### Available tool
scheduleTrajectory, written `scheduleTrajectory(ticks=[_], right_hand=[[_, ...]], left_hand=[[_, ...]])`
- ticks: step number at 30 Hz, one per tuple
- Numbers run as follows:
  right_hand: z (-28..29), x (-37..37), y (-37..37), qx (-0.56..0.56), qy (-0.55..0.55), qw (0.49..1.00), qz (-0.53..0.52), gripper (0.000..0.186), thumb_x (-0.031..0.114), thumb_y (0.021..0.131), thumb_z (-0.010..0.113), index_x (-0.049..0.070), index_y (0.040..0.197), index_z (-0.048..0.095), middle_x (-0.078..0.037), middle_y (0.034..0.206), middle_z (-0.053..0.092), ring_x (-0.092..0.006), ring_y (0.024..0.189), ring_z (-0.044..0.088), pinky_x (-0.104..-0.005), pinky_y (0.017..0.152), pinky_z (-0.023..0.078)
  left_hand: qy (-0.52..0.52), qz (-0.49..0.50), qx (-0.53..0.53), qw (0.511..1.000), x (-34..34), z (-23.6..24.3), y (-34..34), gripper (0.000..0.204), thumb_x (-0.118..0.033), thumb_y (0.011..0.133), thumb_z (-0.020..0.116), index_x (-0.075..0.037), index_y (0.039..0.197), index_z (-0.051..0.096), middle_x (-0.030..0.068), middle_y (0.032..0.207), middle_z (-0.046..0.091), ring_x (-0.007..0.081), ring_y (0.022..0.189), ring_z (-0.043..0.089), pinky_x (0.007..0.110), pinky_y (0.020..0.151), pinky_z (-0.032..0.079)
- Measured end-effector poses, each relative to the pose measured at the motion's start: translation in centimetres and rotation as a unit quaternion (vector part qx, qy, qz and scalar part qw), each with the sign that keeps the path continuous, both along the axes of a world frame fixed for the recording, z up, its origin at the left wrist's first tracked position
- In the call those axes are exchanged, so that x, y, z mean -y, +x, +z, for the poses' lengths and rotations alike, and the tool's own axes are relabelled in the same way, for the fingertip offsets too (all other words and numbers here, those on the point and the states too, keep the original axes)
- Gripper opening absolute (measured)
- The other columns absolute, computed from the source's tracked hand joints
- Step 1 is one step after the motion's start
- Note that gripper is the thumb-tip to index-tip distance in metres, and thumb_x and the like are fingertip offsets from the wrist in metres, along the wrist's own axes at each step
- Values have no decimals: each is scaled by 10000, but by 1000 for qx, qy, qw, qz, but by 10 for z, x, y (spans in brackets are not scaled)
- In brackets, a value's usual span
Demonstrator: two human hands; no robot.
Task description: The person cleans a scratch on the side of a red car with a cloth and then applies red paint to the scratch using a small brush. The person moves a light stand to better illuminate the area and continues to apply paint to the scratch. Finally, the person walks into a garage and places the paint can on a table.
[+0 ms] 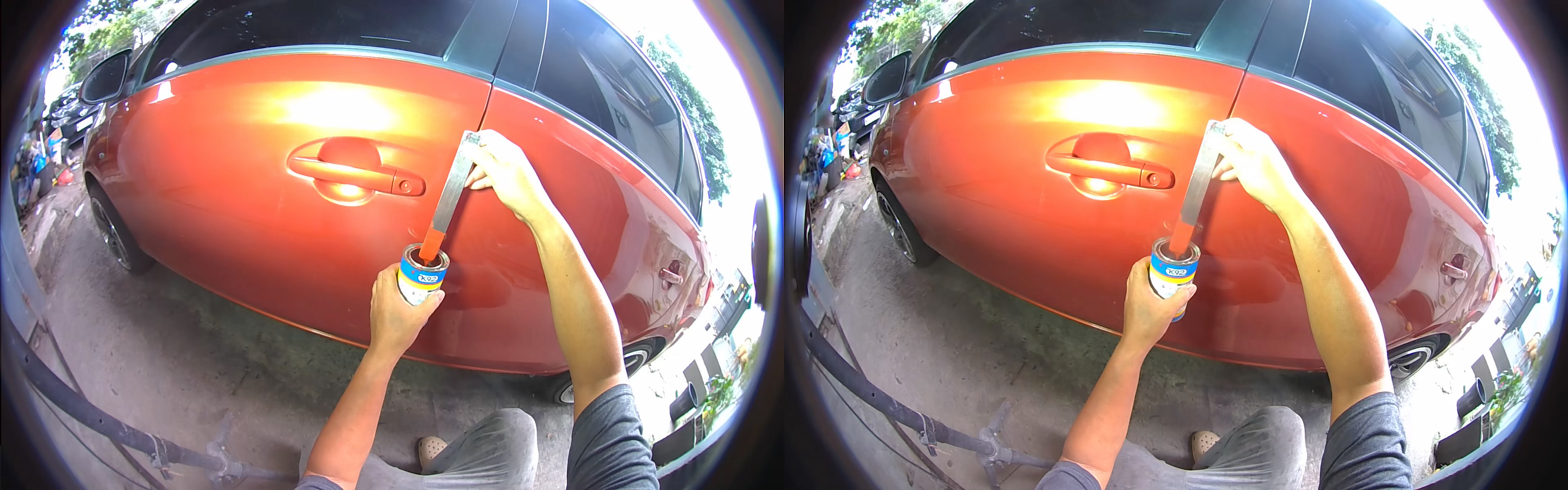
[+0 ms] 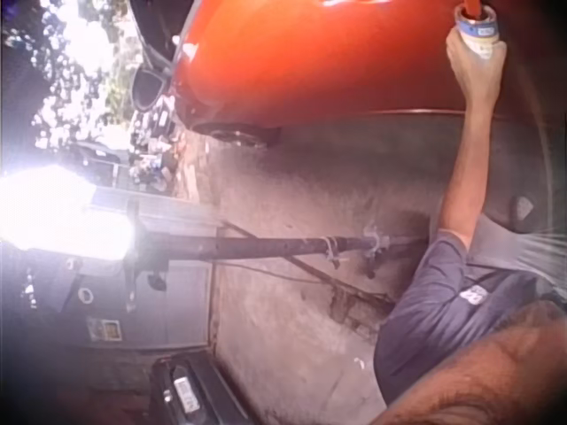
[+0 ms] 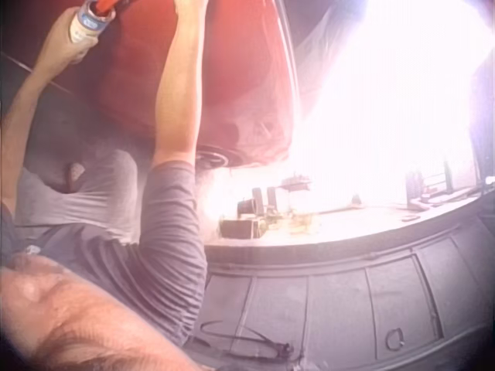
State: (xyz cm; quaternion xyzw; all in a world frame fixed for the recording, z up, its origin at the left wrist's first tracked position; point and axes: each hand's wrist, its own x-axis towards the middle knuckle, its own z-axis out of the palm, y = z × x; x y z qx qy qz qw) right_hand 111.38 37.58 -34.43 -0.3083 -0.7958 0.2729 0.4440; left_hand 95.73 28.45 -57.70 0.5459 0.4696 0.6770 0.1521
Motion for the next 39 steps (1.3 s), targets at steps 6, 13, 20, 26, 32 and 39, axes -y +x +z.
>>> scheduleTrajectory(ticks=[6,13,20,26,32,39], right_hand=[[-1,-1,1,-3,1,1000,-9,383,412,1091,598,57,1228,644,-75,1061,712,-175,909,724,-359,862,574],[-2,-1,-1,-12,14,1000,-11,313,330,1089,609,44,1209,656,-79,1029,720,-163,855,727,-332,813,599],[-4,-8,4,-12,29,999,6,288,262,1097,563,49,1263,662,-71,1045,722,-151,848,737,-315,778,591],[-4,-9,5,-11,27,999,14,285,277,1094,569,48,1233,665,-73,1045,718,-161,862,739,-323,790,589],[1,1,5,-6,-8,999,44,318,358,1085,627,51,1159,667,-75,1024,711,-167,897,727,-323,826,566],[2,0,4,-6,-13,999,45,321,364,1086,633,51,1149,669,-72,1015,708,-155,887,720,-320,826,560]], left_hand=[[1,-5,-2,1000,2,1,2,617,-207,807,900,4,1282,567,147,1209,624,263,1125,642,428,986,527],[-4,-14,3,1000,6,4,-1,618,-212,806,899,3,1280,567,151,1210,622,268,1131,640,433,993,522],[-10,-15,5,1000,6,4,0,627,-213,797,907,6,1278,569,147,1209,623,260,1119,647,422,981,530],[0,-5,-3,1000,7,4,0,628,-210,798,906,6,1282,568,146,1214,621,258,1118,647,423,982,532],[17,-5,-10,1000,6,1,-1,630,-200,804,900,9,1293,561,144,1211,620,245,1102,655,412,958,545],[18,-27,5,999,6,0,-1,616,-186,808,896,12,1287,564,141,1211,620,236,1087,660,399,945,554]])
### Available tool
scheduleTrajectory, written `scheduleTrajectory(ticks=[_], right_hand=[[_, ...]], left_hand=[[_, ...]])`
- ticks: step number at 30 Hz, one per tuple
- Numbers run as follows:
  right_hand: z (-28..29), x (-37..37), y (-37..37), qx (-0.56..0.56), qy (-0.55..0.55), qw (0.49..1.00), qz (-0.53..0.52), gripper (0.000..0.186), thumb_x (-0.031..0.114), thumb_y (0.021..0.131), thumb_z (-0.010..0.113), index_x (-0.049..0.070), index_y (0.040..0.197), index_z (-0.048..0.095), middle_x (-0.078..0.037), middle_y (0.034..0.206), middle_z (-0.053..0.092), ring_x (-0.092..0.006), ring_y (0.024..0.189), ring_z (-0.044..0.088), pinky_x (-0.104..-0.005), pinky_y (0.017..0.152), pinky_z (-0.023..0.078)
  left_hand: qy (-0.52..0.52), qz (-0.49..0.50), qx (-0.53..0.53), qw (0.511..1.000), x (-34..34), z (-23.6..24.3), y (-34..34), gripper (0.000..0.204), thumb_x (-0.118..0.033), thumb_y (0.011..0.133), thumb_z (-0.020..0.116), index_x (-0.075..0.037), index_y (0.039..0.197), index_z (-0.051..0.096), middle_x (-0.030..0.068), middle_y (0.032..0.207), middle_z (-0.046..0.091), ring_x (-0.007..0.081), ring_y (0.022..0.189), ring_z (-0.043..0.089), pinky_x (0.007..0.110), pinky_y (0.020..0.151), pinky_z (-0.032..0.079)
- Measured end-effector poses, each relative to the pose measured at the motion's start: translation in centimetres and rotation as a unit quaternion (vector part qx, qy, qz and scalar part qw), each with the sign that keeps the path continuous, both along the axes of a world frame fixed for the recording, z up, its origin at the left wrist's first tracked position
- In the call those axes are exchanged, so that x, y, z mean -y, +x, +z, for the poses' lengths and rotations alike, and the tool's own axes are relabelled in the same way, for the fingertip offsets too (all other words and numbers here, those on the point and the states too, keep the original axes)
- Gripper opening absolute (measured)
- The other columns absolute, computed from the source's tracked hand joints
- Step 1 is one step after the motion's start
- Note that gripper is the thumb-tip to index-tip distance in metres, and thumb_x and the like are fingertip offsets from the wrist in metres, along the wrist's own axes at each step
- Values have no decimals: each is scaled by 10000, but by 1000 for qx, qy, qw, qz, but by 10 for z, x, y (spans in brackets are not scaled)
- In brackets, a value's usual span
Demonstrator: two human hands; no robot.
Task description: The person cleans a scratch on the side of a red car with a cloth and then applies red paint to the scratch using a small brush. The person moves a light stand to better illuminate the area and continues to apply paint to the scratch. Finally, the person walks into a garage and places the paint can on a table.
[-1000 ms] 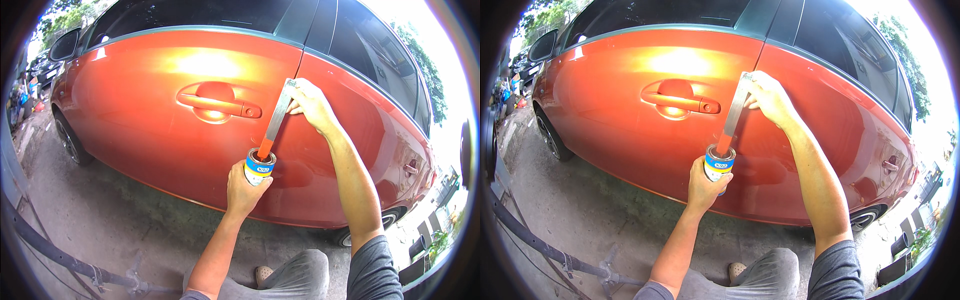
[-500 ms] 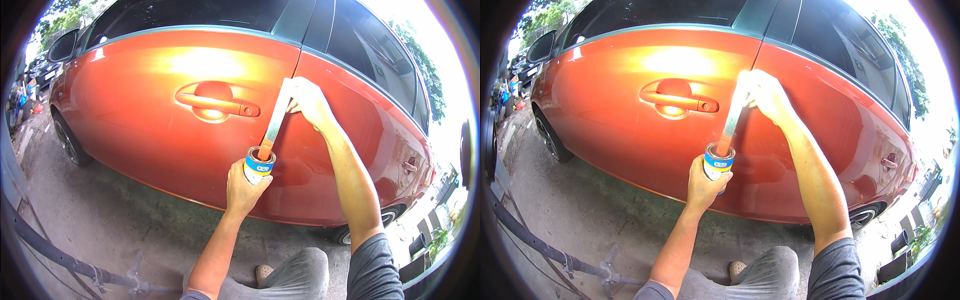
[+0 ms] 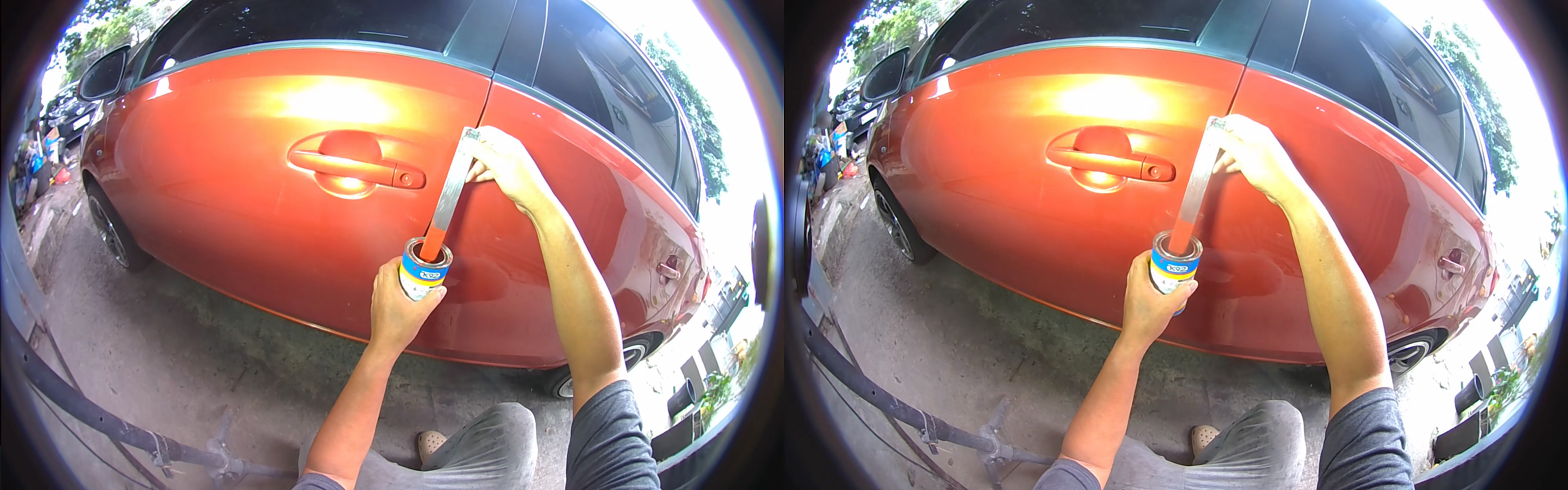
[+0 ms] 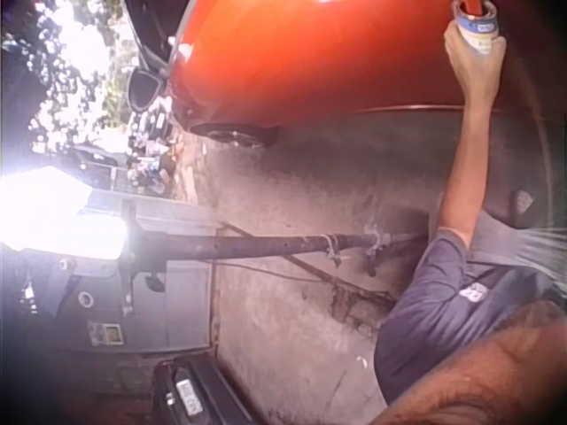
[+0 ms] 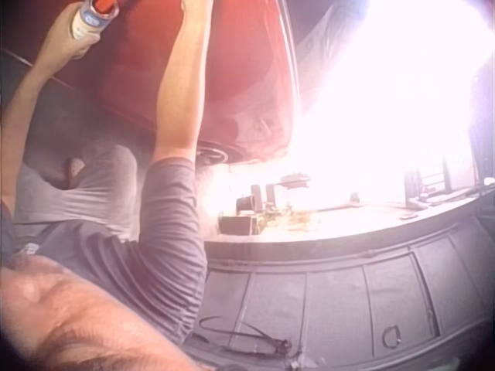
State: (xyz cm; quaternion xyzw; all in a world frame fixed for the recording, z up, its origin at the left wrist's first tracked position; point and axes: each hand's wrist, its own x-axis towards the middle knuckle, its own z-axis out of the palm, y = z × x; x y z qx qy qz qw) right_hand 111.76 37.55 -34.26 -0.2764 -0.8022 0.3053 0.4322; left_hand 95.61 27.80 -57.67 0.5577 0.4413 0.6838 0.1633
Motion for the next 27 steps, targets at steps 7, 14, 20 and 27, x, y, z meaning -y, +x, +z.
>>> scheduleTrajectory(ticks=[7,14,20,27], right_hand=[[-1,1,-2,-5,19,1000,-16,295,328,1075,639,46,1156,666,-62,967,720,-150,838,724,-323,823,598],[-2,-2,1,10,23,1000,-17,334,363,1100,603,41,1166,663,-80,1036,711,-165,891,726,-338,824,557],[-3,0,0,-4,19,1000,-5,320,341,1098,608,32,1160,661,-88,1030,703,-172,888,728,-335,816,559],[-3,-4,2,-5,4,1000,-1,302,328,1091,617,40,1167,666,-83,1031,706,-169,880,729,-325,809,554]], left_hand=[[-5,-1,0,1000,4,0,-2,620,-192,807,899,10,1288,565,147,1226,611,245,1123,644,412,974,539],[-18,-15,12,1000,7,3,0,628,-199,805,898,9,1294,563,149,1235,608,254,1133,640,417,984,532],[-18,2,-5,1000,7,2,0,631,-197,803,898,9,1297,564,147,1232,607,252,1134,640,416,984,533],[-14,-7,4,1000,7,0,1,628,-199,811,894,8,1303,563,141,1228,605,236,1107,653,399,952,552]])
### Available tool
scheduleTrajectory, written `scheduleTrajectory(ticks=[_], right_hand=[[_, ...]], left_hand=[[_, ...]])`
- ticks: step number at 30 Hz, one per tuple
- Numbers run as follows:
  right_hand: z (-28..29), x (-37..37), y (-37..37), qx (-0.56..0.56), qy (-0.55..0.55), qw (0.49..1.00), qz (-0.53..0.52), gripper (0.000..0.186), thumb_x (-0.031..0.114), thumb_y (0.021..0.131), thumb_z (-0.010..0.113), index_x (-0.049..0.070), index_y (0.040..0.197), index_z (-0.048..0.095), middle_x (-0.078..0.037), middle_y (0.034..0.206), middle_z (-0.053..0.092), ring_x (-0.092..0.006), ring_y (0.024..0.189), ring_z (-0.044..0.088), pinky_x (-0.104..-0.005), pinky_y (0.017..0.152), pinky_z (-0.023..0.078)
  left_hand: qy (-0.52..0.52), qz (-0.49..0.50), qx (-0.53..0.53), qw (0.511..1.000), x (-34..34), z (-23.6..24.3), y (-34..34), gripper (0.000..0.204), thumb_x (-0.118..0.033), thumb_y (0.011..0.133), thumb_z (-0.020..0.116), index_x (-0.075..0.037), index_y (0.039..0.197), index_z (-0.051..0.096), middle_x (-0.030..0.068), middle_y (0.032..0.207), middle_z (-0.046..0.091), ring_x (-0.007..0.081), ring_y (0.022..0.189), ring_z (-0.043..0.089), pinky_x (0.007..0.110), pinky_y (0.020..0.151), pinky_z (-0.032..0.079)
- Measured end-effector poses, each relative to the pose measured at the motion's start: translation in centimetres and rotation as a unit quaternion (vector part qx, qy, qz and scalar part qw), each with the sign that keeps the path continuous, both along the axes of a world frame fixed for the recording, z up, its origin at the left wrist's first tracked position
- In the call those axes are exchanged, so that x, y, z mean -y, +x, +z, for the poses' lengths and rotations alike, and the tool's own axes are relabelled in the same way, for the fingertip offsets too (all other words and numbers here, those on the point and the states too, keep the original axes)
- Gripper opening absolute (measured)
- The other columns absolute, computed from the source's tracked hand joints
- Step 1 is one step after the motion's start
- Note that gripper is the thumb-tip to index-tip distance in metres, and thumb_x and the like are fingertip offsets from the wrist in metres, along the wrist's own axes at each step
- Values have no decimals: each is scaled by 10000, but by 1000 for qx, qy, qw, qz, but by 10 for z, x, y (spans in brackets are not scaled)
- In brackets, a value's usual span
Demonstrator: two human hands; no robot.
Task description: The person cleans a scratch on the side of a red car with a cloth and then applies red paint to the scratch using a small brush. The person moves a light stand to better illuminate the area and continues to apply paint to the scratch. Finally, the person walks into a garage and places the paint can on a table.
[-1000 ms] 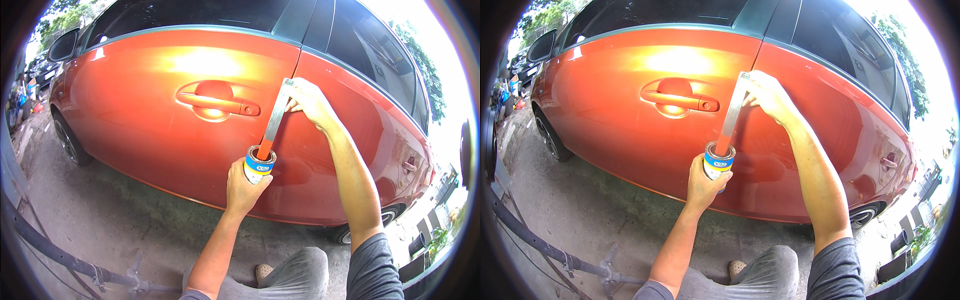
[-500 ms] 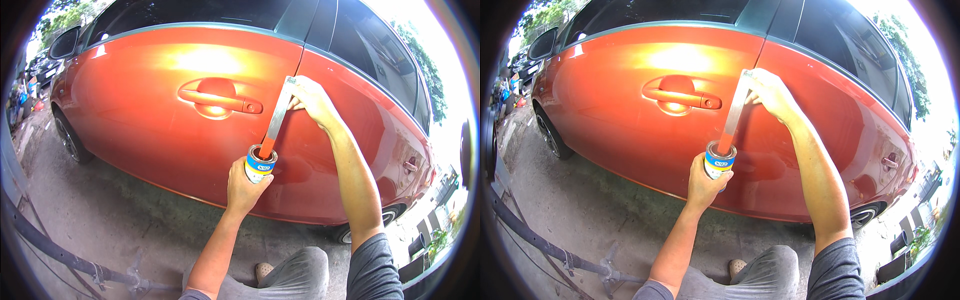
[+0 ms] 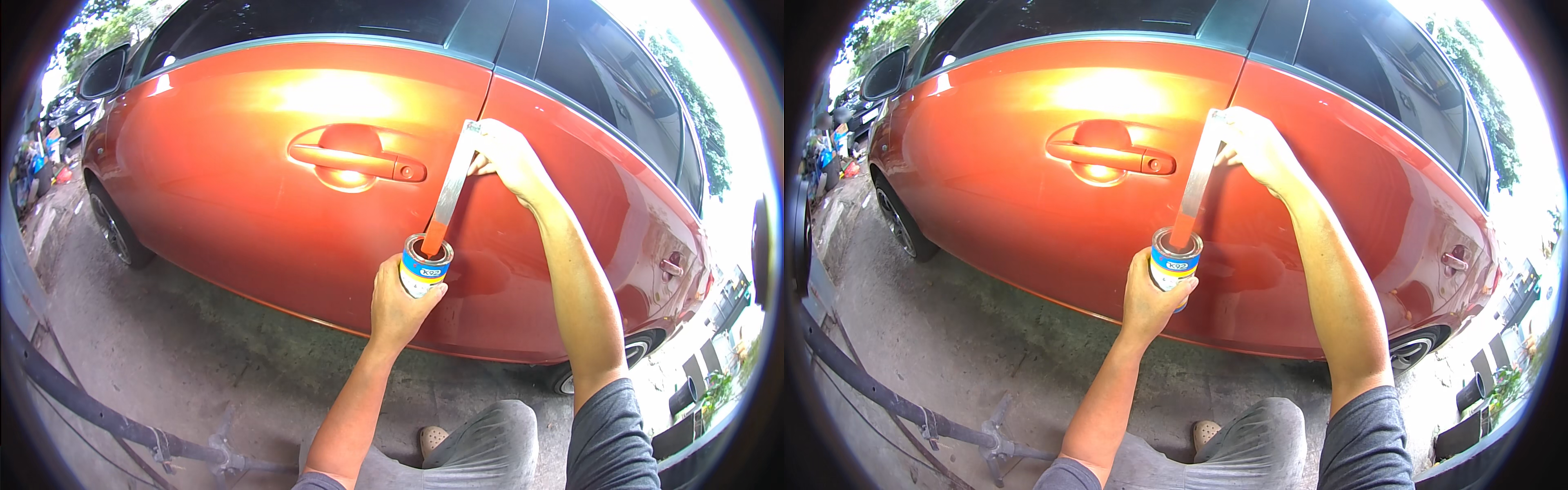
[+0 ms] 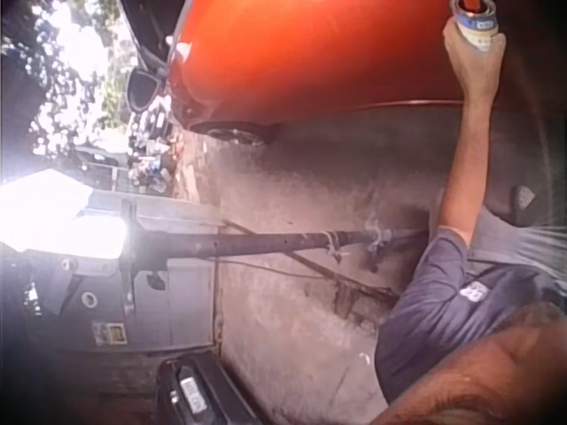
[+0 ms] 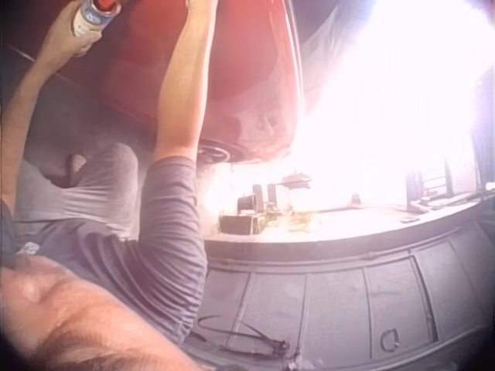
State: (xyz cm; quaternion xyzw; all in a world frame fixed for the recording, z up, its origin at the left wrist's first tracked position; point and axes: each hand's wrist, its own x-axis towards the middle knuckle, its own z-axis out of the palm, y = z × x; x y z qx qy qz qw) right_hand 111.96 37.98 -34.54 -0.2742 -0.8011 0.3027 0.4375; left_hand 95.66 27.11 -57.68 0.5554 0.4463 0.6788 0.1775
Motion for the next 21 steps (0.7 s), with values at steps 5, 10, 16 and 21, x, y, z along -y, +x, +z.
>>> scheduleTrajectory(ticks=[5,10,16,21], right_hand=[[0,1,1,0,-1,1000,-1,308,341,1087,623,46,1164,669,-78,1035,714,-167,876,729,-323,813,550],[0,6,-1,7,6,1000,-25,301,327,1087,623,40,1161,674,-77,1022,723,-164,870,731,-326,803,554],[-30,54,-15,6,-22,999,-25,262,247,1073,643,-7,1134,671,-81,909,721,-166,811,732,-317,756,579],[-123,67,-23,18,-56,997,52,159,119,1030,668,-37,1056,680,-88,893,710,-142,755,709,-325,703,576]], left_hand=[[2,-4,4,1000,2,0,0,626,-195,813,893,9,1303,561,137,1224,610,230,1094,662,397,949,557],[0,4,-2,1000,4,3,0,629,-205,814,895,5,1303,560,130,1213,622,211,1084,672,378,929,571],[-42,12,-7,999,32,-1,-4,674,-220,800,912,4,1325,553,141,1282,621,226,1172,652,400,1011,538],[-91,13,17,996,50,-39,-2,705,-209,784,941,-14,1335,546,176,1284,623,298,1217,620,431,1049,496]])
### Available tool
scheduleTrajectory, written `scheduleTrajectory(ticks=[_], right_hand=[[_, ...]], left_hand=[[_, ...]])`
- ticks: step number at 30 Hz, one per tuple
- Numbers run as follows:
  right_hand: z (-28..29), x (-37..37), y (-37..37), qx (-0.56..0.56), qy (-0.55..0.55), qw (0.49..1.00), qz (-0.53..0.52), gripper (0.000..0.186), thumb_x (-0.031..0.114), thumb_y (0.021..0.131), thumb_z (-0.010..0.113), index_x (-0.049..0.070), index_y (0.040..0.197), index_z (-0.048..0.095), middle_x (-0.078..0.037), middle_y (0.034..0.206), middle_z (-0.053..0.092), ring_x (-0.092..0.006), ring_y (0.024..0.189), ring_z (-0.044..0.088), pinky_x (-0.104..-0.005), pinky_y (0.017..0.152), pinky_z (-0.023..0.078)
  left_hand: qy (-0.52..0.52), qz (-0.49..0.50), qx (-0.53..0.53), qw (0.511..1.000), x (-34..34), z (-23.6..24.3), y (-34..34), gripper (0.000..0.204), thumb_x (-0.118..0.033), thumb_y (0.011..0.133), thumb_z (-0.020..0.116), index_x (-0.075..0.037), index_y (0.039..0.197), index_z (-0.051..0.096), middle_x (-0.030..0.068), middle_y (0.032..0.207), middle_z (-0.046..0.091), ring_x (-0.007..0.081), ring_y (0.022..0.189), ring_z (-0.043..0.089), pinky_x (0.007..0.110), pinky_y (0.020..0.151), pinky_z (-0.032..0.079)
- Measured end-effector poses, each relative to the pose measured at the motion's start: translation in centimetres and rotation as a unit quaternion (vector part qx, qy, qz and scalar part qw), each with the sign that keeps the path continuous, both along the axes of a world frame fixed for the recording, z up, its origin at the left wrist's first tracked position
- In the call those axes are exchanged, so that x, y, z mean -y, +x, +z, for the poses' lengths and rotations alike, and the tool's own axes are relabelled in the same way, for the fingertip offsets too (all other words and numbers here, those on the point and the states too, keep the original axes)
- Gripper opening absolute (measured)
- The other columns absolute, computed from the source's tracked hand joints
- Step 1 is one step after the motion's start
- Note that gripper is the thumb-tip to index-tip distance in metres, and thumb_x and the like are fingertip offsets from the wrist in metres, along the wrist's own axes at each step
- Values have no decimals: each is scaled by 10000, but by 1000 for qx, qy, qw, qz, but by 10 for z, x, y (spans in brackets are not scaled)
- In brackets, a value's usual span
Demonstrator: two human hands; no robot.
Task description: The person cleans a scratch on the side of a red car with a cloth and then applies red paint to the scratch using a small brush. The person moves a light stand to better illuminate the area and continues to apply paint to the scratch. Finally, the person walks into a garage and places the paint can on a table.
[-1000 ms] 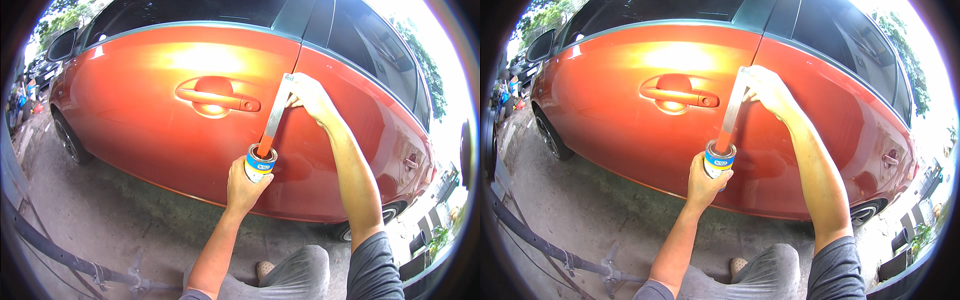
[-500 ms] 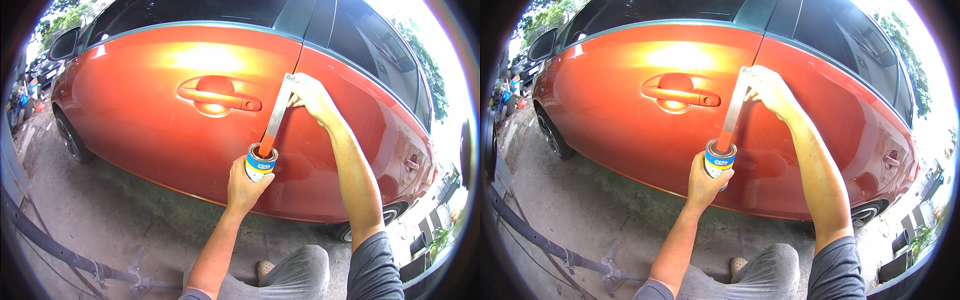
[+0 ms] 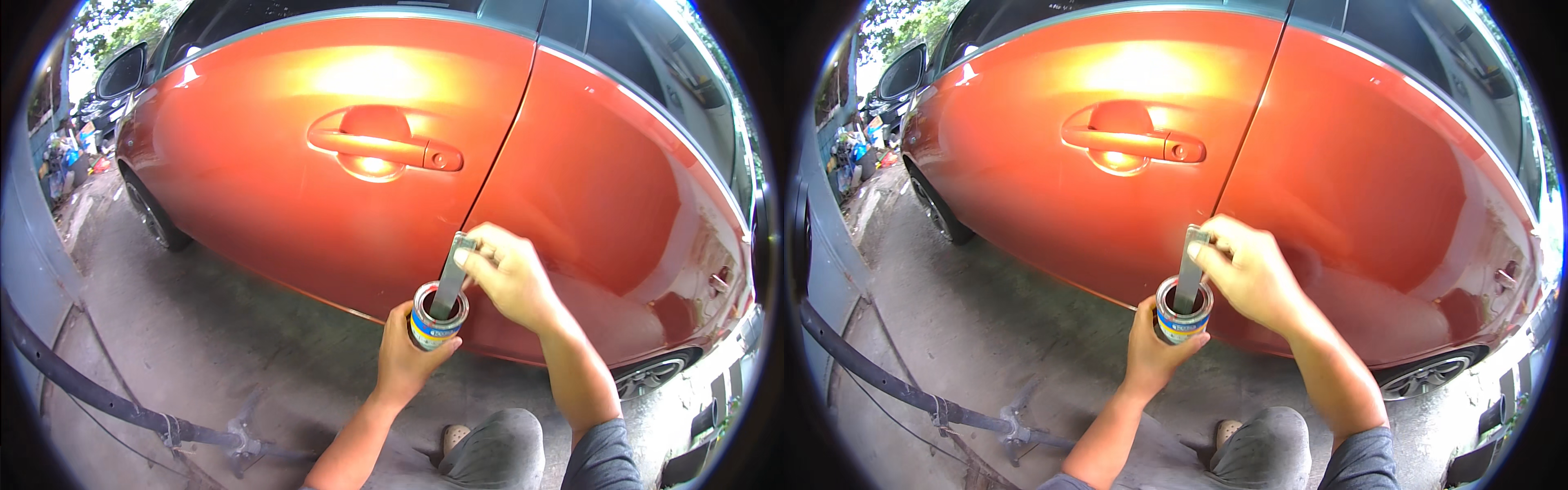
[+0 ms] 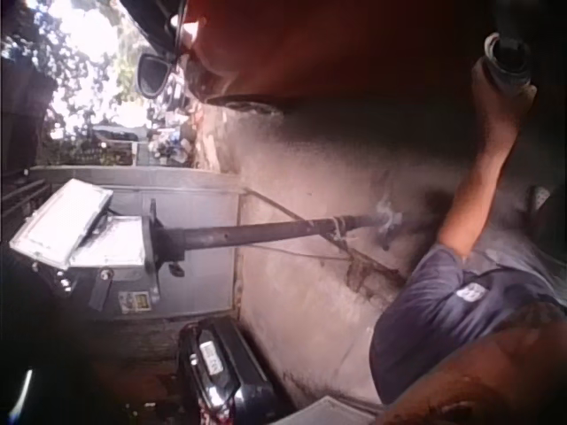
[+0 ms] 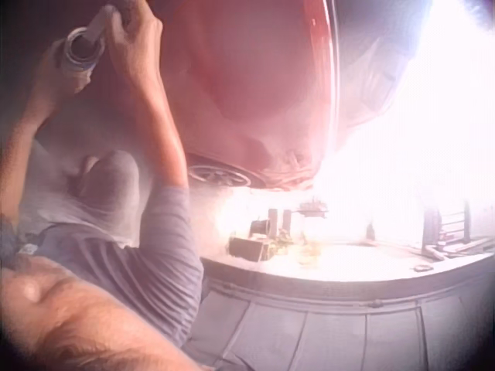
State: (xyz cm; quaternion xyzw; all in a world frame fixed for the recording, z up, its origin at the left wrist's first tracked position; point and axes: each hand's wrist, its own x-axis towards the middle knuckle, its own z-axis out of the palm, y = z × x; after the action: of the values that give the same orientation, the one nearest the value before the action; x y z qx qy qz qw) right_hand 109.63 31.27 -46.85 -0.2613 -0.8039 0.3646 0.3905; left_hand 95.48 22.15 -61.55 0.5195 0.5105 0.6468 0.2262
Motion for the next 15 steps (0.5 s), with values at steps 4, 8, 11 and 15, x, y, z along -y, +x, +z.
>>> scheduleTrajectory(ticks=[4,8,11,15], right_hand=[[-35,1,-9,102,-31,994,19,190,198,1006,669,12,1038,697,-181,820,735,-257,718,743,-397,676,571],[-50,-19,-24,146,112,979,86,127,140,920,710,18,953,695,-157,837,708,-326,737,715,-415,664,571],[-30,-23,-28,140,148,963,179,92,146,867,710,68,911,692,-118,841,651,-341,789,690,-464,684,564],[34,-10,5,158,58,958,232,115,159,894,729,73,964,696,-119,909,669,-349,831,699,-468,729,581]], left_hand=[[-25,52,-21,998,1,-29,2,723,-136,765,947,-5,1337,525,170,1277,611,287,1196,630,412,1039,505],[-91,37,23,995,-5,-42,-1,646,-57,738,895,-6,1284,552,149,1187,642,249,1103,663,376,965,530],[-165,72,-25,983,28,-67,5,755,-83,685,943,-32,1328,551,154,1243,628,285,1143,658,400,981,531],[-194,117,-76,971,68,-2,41,891,-183,655,1018,-36,1381,522,172,1316,601,331,1208,642,437,1020,529]])
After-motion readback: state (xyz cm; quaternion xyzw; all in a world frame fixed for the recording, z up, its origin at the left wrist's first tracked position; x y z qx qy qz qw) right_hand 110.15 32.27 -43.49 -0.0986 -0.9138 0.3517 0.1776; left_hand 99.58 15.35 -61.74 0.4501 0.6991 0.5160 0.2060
